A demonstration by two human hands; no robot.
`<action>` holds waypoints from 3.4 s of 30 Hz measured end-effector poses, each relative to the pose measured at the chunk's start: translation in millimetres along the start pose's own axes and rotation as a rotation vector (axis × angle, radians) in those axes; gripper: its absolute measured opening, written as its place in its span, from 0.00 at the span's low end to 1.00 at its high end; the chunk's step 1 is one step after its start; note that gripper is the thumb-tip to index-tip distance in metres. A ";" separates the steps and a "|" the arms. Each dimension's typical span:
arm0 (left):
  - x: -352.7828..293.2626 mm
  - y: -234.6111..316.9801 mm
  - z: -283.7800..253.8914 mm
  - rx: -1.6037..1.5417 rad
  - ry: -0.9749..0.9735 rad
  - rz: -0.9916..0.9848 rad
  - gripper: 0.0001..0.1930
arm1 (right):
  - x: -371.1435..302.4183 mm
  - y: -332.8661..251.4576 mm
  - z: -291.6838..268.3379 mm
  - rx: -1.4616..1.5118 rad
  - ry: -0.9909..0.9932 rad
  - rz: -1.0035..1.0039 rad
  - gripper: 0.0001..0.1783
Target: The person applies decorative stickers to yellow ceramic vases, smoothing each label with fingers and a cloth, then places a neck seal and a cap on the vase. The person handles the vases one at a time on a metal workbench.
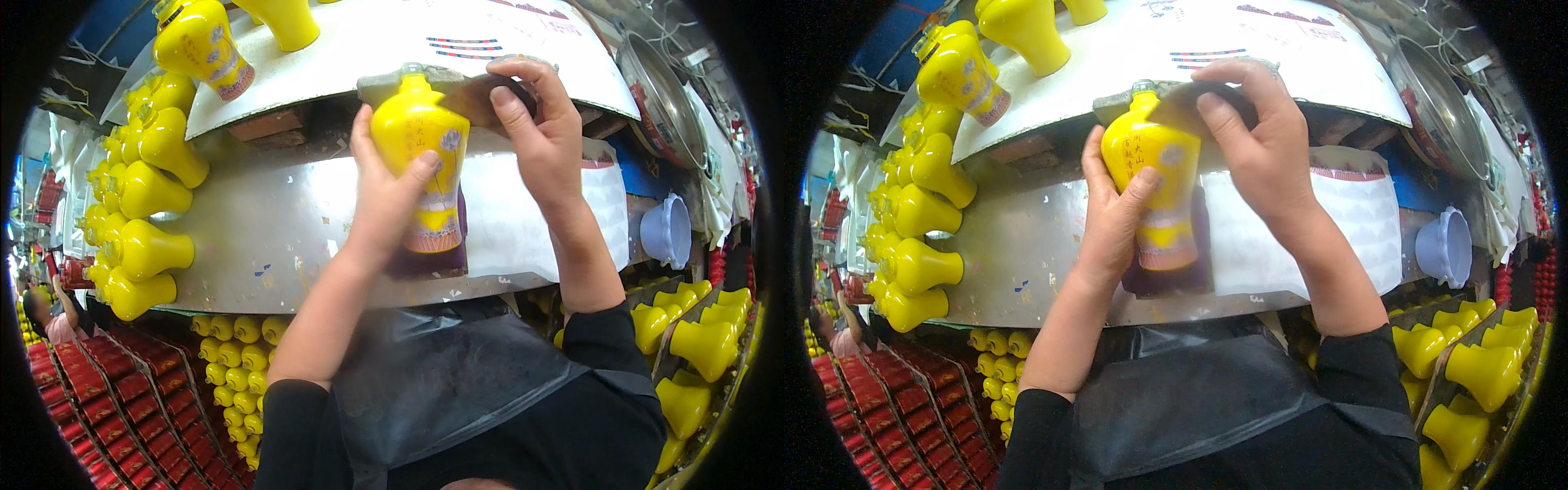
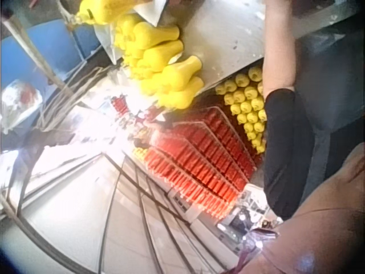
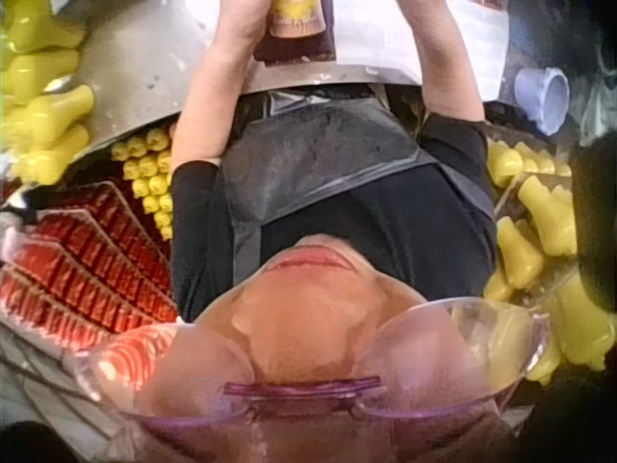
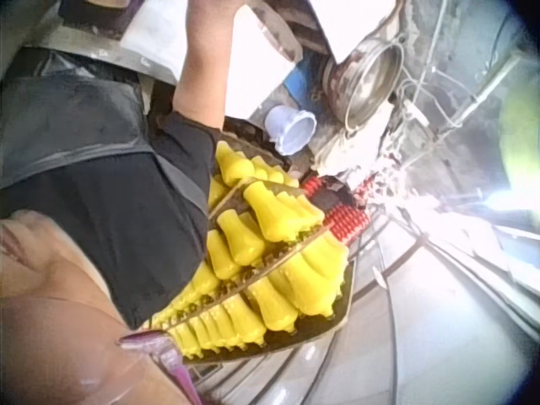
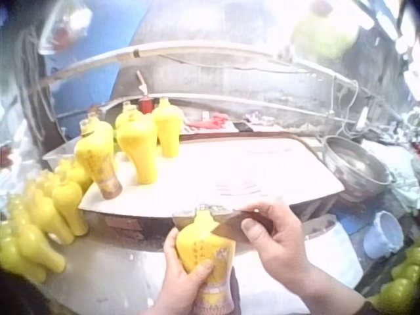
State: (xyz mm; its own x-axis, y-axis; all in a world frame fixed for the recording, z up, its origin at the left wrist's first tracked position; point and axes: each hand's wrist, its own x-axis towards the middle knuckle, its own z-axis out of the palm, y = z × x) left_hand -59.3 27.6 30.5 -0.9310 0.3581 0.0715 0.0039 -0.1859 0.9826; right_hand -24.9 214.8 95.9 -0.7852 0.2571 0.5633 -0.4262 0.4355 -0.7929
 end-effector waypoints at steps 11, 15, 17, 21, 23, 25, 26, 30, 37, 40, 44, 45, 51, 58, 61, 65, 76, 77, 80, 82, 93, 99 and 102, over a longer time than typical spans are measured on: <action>36.2 -5.2 1.0 0.355 0.200 0.341 0.22 | -27.5 12.6 8.9 -0.577 -0.309 -0.399 0.20; 38.4 -2.2 1.2 0.244 0.192 0.275 0.20 | -23.5 16.0 8.5 -0.560 -0.303 -0.450 0.20; 39.8 0.9 0.9 0.356 0.192 0.325 0.19 | -24.0 17.1 8.8 -0.543 -0.300 -0.444 0.21; 43.0 5.2 1.0 0.511 0.185 0.344 0.17 | -25.6 21.2 11.3 -0.506 -0.297 -0.419 0.21; 43.8 5.3 1.5 0.494 0.189 0.343 0.17 | -25.3 22.8 11.9 -0.498 -0.297 -0.417 0.21; 44.2 4.5 2.1 0.477 0.196 0.352 0.16 | -24.6 22.0 11.4 -0.498 -0.297 -0.423 0.22; 44.0 3.8 2.5 0.473 0.200 0.354 0.16 | -24.1 20.6 10.9 -0.506 -0.306 -0.423 0.22; 43.6 0.9 2.6 0.421 0.205 0.326 0.16 | -19.6 8.5 8.8 -0.581 -0.374 -0.375 0.26; 36.5 -8.7 -3.5 0.376 0.155 0.417 0.20 | 5.3 -3.6 5.3 -0.696 -0.514 -0.349 0.29; 31.5 -15.1 -5.9 0.489 0.142 0.531 0.23 | 9.6 -1.4 2.4 -0.739 -0.547 -0.264 0.31; 29.1 -20.6 -9.2 0.361 0.100 0.495 0.26 | 8.6 1.2 0.5 -0.454 -0.492 -0.155 0.29; 27.8 -21.6 -9.1 0.318 0.095 0.472 0.27 | 8.3 1.6 0.5 -0.453 -0.514 -0.207 0.28; 25.3 -23.7 -14.9 0.550 0.046 0.620 0.29 | 9.6 -2.6 0.4 -0.639 -0.591 -0.169 0.31; 25.7 -26.2 -25.7 0.496 -0.010 0.630 0.29 | 8.6 9.0 -11.3 -0.472 -0.512 0.113 0.26; 23.8 -27.0 -23.7 0.351 -0.002 0.545 0.28 | 8.3 3.7 -19.5 0.042 -0.385 0.429 0.17; 22.3 -26.7 -23.4 0.308 0.028 0.477 0.28 | -6.1 -28.6 -7.3 -0.214 -0.533 -0.085 0.18; 16.8 -28.6 -31.3 0.474 -0.048 0.535 0.39 | 30.4 -15.2 15.9 -0.652 -0.335 -0.540 0.13; 16.7 -27.6 -31.8 0.498 -0.047 0.520 0.41 | 32.1 -15.1 15.9 -0.539 -0.372 -0.501 0.12; 18.1 -23.0 -27.3 0.538 -0.008 0.572 0.43 | 41.7 -16.4 23.4 -0.626 -0.377 -0.438 0.12; 22.8 -18.1 -23.1 0.566 0.035 0.606 0.43 | 60.5 -12.9 26.6 -0.652 -0.346 -0.424 0.12; 52.3 12.5 -1.8 0.375 0.146 0.292 0.31 | 58.3 17.0 5.4 -0.654 -0.389 -0.399 0.12; 55.8 16.7 -12.3 -0.066 0.126 0.130 0.11 | -9.1 -10.8 21.6 -0.501 -0.556 -0.971 0.08; 50.1 18.4 -12.4 -0.154 0.105 0.103 0.11 | -14.6 -20.8 14.0 -0.540 -0.773 -0.849 0.17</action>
State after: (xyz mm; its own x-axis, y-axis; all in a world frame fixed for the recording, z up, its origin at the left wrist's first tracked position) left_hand -110.4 30.8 50.0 -0.9613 0.2344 0.1445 0.0531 -0.3571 0.9325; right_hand -10.8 189.9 100.9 -0.4901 -0.7642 0.4194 -0.8288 0.5576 0.0475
